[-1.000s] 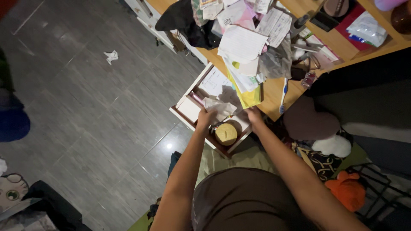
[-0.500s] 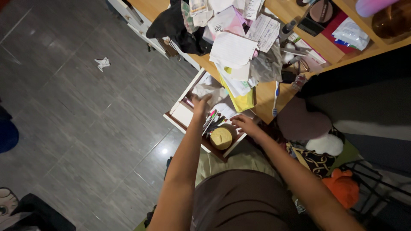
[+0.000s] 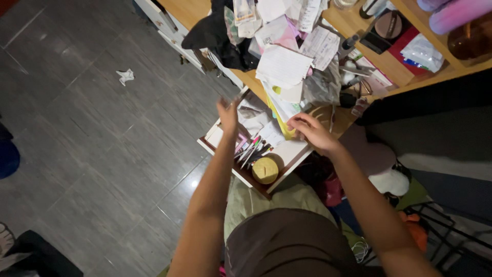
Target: The person empties a cluttered drawer and reorganizes its contents. They remove papers, a black pouch, and other items, then place them back into the drawer in a more orderly manner.
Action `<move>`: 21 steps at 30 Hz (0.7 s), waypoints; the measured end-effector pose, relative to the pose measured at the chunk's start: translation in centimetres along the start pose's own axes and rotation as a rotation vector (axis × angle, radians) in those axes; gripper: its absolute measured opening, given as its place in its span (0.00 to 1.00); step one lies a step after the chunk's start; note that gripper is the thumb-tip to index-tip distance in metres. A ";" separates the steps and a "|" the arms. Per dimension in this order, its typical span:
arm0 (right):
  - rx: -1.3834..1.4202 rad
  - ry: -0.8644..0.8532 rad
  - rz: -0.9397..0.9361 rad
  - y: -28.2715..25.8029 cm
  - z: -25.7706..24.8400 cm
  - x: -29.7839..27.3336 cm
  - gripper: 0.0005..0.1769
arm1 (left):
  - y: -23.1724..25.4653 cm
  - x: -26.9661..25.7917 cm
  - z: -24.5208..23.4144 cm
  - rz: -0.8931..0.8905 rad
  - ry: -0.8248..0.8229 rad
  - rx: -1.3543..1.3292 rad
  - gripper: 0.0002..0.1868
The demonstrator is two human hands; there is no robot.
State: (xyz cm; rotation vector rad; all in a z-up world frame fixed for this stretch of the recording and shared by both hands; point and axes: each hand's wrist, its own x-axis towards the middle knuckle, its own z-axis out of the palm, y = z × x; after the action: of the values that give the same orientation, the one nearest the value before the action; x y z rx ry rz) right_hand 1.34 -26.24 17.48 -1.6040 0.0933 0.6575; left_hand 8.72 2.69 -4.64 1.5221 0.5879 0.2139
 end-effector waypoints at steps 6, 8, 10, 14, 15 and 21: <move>-0.035 0.089 0.034 -1.1 1.2 -1.0 0.14 | 12.0 11.0 2.4 0.185 0.073 -0.389 0.49; -0.050 0.102 -0.028 -1.6 1.4 -1.0 0.13 | 15.7 12.5 2.5 0.117 0.108 -0.390 0.56; -0.074 0.123 -0.130 -2.8 1.7 -0.4 0.12 | 18.3 13.4 2.5 -0.189 0.116 -0.438 0.58; -0.202 0.188 -0.414 -7.1 2.6 2.6 0.10 | 19.2 16.0 3.3 -0.396 0.144 -0.463 0.59; -0.250 0.205 -0.486 -8.6 2.9 3.9 0.09 | 18.3 16.6 3.4 -0.341 0.085 -0.459 0.57; -0.558 0.252 -0.833 -16.2 5.1 13.1 0.21 | 11.9 21.5 5.4 -0.270 -0.069 -0.083 0.37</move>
State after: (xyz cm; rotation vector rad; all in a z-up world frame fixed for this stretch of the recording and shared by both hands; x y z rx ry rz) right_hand 17.38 -14.71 25.80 -2.0374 -0.5946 -0.1950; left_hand 32.16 9.19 1.74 1.3489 0.7134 -0.0212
